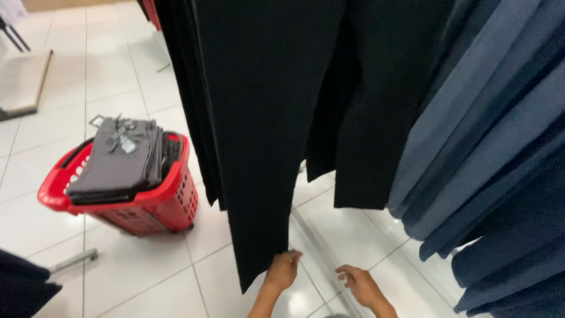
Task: The person removes black and grey trousers from a red shopping basket, places them on a clothing rack, and then returns them to the basket. They repeat this process for several pairs of trousers, handling the garments and hangers by hand.
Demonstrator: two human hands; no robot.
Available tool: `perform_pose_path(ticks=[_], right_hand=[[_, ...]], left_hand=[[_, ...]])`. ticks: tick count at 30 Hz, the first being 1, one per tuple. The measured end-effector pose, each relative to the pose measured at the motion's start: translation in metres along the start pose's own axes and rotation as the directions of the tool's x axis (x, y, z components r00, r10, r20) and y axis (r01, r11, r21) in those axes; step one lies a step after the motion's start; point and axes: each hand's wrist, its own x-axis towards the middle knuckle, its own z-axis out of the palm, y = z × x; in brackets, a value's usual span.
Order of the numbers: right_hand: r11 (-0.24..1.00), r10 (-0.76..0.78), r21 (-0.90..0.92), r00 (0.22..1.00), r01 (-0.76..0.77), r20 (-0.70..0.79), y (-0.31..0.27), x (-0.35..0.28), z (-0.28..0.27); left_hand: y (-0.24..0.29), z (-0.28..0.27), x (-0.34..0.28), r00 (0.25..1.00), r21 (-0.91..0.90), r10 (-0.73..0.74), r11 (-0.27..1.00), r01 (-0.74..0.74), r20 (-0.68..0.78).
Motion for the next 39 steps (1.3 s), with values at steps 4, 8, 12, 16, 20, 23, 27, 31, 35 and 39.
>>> perform_pose_path(ticks=[4,8,12,16,20,23,27,31,35,39], right_hand=[[0.978,0.2,0.069,0.979,-0.197,-0.035,-0.055,-0.036,-0.055],[0.989,0.124,0.101,0.985,-0.112,-0.122,-0.058,-0.051,-0.077],[0.998,-0.044,0.034,0.973,0.053,-0.228,-0.048,-0.028,-0.098],[0.993,-0.077,0.059,0.932,0.104,-0.353,-0.117,-0.043,-0.148],[0.955,-0.21,0.003,0.685,0.296,-0.698,-0.169,-0.043,-0.2],[0.887,-0.214,0.028,0.464,0.46,-0.86,-0.196,-0.026,-0.249],[0.673,-0.206,0.238,0.487,0.7,-0.849,-0.24,-0.018,-0.283],[0.591,-0.194,0.324,0.52,0.739,-0.832,-0.242,0.0,-0.289],[0.7,-0.221,0.142,0.401,0.7,-0.889,-0.218,0.012,-0.306],[0.66,-0.063,0.159,0.266,0.734,-0.962,-0.217,0.002,-0.306]], left_hand=[[0.211,-0.107,0.103,0.98,-0.079,0.102,0.99,-0.117,-0.171],[0.347,-0.174,0.148,0.827,-0.166,0.24,0.915,-0.367,-0.508],[0.429,-0.213,0.149,0.926,-0.413,0.104,0.873,-0.26,-0.363],[0.412,-0.19,0.181,0.753,-0.221,0.291,0.839,-0.498,-0.591],[0.384,-0.183,0.187,0.876,-0.456,0.206,0.789,-0.412,-0.435],[0.376,-0.192,0.177,0.894,-0.507,0.171,0.772,-0.382,-0.414],[0.369,-0.192,0.162,0.945,-0.647,0.128,0.701,-0.301,-0.3],[0.322,-0.17,0.192,0.957,-0.676,0.076,0.692,-0.253,-0.28],[0.319,-0.175,0.196,0.909,-0.522,0.012,0.815,-0.25,-0.417],[0.329,-0.192,0.193,0.818,-0.515,-0.103,0.819,-0.254,-0.566]])
